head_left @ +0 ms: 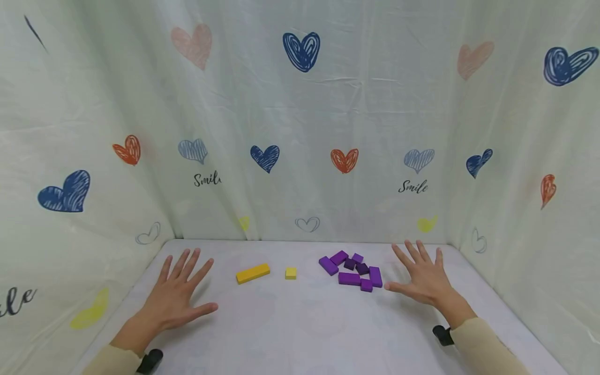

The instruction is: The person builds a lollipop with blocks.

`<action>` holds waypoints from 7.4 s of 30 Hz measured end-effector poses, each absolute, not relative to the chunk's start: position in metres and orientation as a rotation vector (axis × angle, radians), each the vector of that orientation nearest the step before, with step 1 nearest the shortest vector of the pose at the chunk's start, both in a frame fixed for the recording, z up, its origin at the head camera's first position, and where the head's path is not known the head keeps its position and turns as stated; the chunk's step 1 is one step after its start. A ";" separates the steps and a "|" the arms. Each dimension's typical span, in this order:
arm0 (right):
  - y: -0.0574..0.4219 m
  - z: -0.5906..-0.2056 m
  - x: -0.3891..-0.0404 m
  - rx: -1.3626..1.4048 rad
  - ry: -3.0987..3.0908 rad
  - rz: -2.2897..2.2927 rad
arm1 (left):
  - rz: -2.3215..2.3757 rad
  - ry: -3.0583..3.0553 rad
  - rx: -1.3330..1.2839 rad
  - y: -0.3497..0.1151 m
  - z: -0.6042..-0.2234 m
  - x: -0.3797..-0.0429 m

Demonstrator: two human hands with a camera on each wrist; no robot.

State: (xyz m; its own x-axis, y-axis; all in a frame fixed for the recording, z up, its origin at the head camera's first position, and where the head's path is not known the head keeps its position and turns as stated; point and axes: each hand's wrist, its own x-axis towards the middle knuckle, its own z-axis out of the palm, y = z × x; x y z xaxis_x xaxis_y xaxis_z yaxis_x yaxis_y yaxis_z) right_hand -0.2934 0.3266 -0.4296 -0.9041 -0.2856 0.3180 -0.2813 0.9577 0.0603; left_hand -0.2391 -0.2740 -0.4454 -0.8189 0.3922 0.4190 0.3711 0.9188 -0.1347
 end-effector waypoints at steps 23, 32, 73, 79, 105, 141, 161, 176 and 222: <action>0.212 -0.439 -0.308 0.599 -2.760 0.376 | -0.270 -2.725 -0.639 -0.211 -0.439 -0.258; 0.171 -0.440 -0.313 0.660 -2.831 0.492 | -0.413 -2.764 -0.655 -0.194 -0.443 -0.268; 0.088 -0.450 -0.365 0.885 -3.100 0.806 | -0.631 -3.080 -0.403 -0.176 -0.448 -0.321; 0.085 -0.451 -0.366 0.922 -3.087 0.799 | -0.626 -3.074 -0.433 -0.174 -0.452 -0.326; 0.089 -0.438 -0.355 0.950 -3.029 0.741 | -0.616 -3.021 -0.371 -0.148 -0.447 -0.295; 0.112 -0.444 -0.326 1.001 -3.032 0.769 | -0.724 -3.078 -0.329 -0.068 -0.445 -0.220; 0.115 -0.447 -0.328 0.928 -3.079 1.020 | -1.176 -3.194 -0.217 -0.068 -0.441 -0.220; 0.108 -0.446 -0.331 0.969 -3.107 1.089 | -1.320 -3.137 -0.212 -0.060 -0.443 -0.213; 0.111 -0.443 -0.329 1.109 -3.097 1.155 | -1.515 -3.023 -0.194 -0.053 -0.449 -0.208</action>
